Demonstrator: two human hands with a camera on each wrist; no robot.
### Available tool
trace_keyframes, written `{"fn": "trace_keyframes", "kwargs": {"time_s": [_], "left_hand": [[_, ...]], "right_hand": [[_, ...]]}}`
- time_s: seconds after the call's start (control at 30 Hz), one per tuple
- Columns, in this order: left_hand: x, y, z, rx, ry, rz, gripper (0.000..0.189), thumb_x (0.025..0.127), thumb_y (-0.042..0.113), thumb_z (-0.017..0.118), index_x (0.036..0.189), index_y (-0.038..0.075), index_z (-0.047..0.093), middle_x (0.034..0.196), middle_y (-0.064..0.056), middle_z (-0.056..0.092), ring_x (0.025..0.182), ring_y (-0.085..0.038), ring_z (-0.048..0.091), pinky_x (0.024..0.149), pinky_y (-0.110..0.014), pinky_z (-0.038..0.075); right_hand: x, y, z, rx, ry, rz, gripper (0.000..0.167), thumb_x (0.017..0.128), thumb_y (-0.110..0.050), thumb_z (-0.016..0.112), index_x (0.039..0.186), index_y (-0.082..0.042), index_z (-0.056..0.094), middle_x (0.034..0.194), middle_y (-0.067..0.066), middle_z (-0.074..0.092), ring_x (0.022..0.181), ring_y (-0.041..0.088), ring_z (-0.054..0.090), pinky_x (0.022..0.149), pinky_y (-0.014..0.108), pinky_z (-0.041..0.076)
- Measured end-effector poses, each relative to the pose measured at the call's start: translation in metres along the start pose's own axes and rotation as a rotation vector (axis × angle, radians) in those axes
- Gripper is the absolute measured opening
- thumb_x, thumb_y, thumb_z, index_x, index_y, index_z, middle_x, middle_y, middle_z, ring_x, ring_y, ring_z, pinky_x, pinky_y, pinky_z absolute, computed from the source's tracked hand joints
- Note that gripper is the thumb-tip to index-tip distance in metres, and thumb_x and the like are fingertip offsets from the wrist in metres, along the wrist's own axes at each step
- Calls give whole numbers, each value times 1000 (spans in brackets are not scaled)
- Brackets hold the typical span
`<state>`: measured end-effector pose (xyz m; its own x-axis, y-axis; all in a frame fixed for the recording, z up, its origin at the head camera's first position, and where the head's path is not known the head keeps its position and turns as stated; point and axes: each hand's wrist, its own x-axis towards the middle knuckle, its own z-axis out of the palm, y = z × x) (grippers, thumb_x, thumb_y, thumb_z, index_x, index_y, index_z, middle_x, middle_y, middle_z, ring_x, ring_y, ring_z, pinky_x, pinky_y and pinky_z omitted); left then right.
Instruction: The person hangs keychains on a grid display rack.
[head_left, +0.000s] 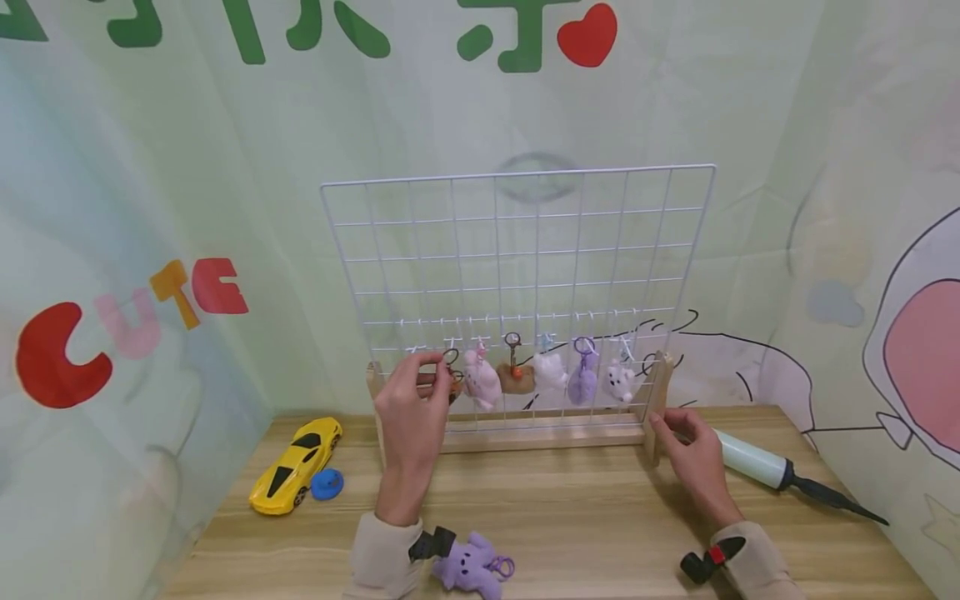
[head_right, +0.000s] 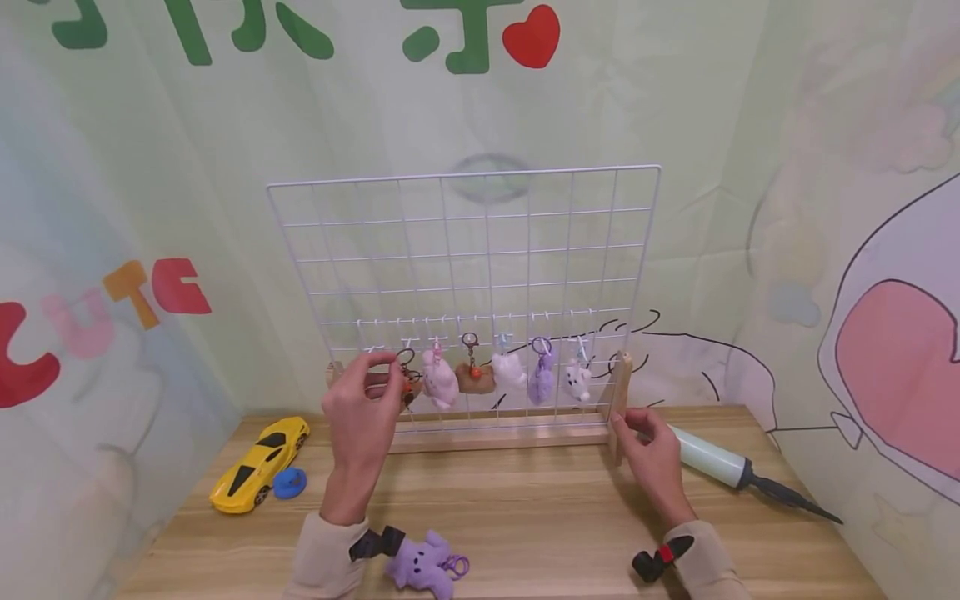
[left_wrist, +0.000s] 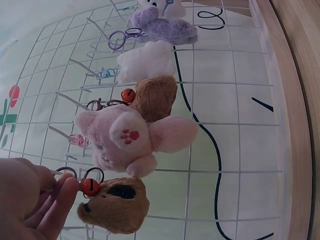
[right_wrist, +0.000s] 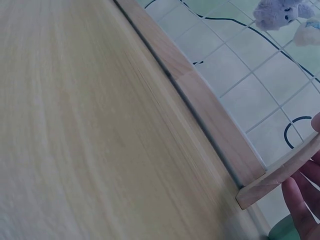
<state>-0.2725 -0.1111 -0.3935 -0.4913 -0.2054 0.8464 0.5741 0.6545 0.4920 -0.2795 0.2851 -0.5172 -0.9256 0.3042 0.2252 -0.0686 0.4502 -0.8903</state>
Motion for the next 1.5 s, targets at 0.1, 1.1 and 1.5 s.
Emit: {"fn": "trace_keyframes", "kwargs": {"time_s": [0.1,1.1,1.5], "left_hand": [[-1,2,-4,35,-15,-2,8,99,2,76,106,0,76,102,-14,80,79,-26,81,67,-36,67],[-98,4,-54,43,-1350,160,28,95,46,84,118,31,77,120,16,71,110,0,60,94,-26,57],[-119,0,-46,83,-1398,267,29,92,32,88,119,29,76,116,16,70,104,1,58,90,-26,55]], "right_hand": [[0,0,1,1,-6,-3,51,107,-51,66,130,-6,68,135,18,71,134,35,65,93,8,42],[3,6,3,-17,27,-31,43,107,-47,68,123,-7,72,127,12,74,106,-9,60,90,3,44],[4,9,3,-19,28,-30,46,106,-50,67,124,-8,72,127,13,74,104,-11,59,91,4,44]]}}
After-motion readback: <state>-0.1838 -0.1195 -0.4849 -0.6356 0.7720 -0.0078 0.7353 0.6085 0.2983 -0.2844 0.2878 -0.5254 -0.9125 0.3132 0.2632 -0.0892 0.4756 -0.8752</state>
